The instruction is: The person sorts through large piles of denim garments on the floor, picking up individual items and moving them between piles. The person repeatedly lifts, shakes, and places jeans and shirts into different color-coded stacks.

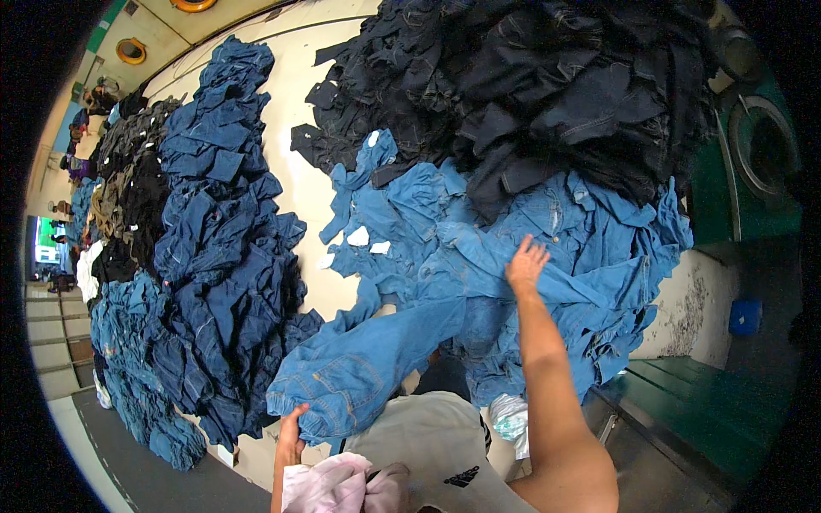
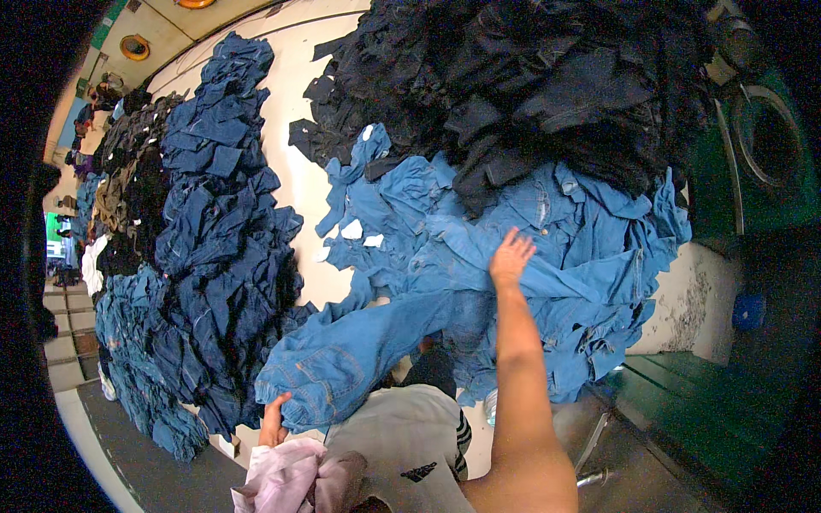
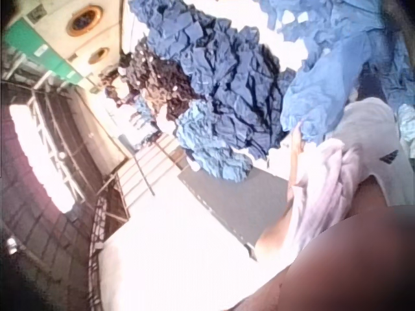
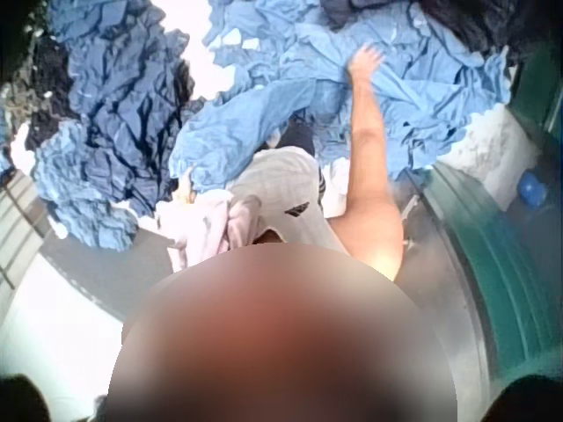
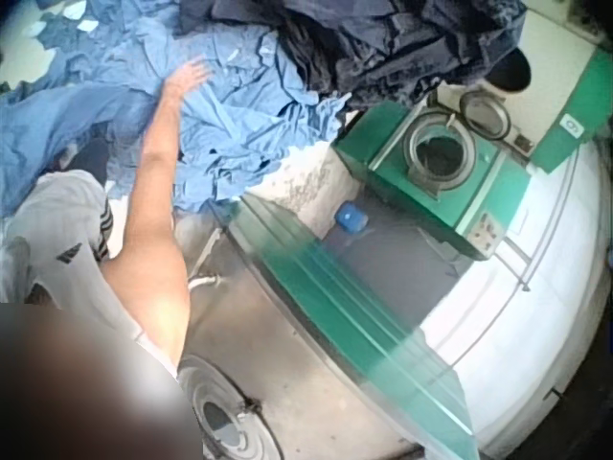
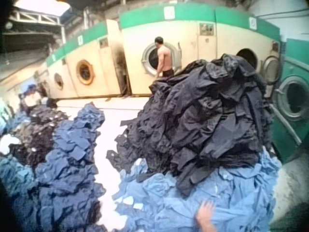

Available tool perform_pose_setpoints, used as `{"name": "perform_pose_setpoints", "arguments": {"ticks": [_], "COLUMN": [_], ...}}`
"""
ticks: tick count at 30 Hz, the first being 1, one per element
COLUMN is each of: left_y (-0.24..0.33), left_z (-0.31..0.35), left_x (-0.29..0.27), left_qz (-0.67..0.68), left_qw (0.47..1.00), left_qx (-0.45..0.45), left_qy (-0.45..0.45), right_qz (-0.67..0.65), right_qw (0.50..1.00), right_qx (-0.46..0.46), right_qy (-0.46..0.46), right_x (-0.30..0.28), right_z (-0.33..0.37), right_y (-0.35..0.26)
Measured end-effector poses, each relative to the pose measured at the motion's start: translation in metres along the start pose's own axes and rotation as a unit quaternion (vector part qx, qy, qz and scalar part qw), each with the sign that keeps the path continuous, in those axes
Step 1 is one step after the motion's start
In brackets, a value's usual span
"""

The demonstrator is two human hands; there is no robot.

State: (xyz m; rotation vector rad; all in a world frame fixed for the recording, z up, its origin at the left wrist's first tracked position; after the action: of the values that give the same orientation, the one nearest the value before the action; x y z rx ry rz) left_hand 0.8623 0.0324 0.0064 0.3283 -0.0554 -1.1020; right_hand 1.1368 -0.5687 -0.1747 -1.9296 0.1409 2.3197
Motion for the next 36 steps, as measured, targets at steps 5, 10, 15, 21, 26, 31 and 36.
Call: {"name": "perform_pose_setpoints", "arguments": {"ticks": [5,10,15,21,26,31,36], "left_y": [-0.014,-0.021,-0.011,0.002,0.012,0.0,-0.03], "left_z": [-0.018,-0.027,-0.023,-0.047,-0.043,-0.034,-0.042], "left_x": [-0.009,-0.005,-0.001,0.02,0.041,0.041,0.007], "left_qz": [0.015,0.033,0.047,0.004,-0.079,-0.071,-0.005], "left_qw": [0.999,0.997,0.998,0.999,0.997,0.997,0.999], "left_qx": [-0.025,-0.064,-0.014,-0.036,-0.004,0.024,0.0], "left_qy": [0.027,0.02,0.024,0.009,0.01,-0.002,0.049], "right_qz": [-0.205,-0.409,-0.439,-0.177,-0.179,-0.141,-0.399], "right_qw": [0.958,0.907,0.863,0.95,0.98,0.942,0.91], "right_qx": [-0.093,-0.091,0.199,0.216,0.03,-0.121,-0.093], "right_qy": [-0.178,0.045,0.151,0.139,0.082,-0.28,0.07], "right_x": [0.02,-0.067,-0.073,-0.037,-0.025,0.009,-0.097], "right_z": [-0.004,0.06,0.223,0.229,0.096,0.048,0.044], "right_y": [0.002,0.04,0.186,0.181,0.113,0.05,-0.03]}}
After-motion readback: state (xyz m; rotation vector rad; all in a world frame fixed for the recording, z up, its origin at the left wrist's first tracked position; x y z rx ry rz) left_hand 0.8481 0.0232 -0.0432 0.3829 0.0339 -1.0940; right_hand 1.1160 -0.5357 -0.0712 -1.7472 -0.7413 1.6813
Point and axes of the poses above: each hand's wrist, its own z-axis away from the middle knuckle, its own x-axis out of the palm, y = z × x, the point moved 7 cm from there along -z, towards the middle knuckle, and after that the axes turned 15 degrees about -x, right-handed, at the moved point
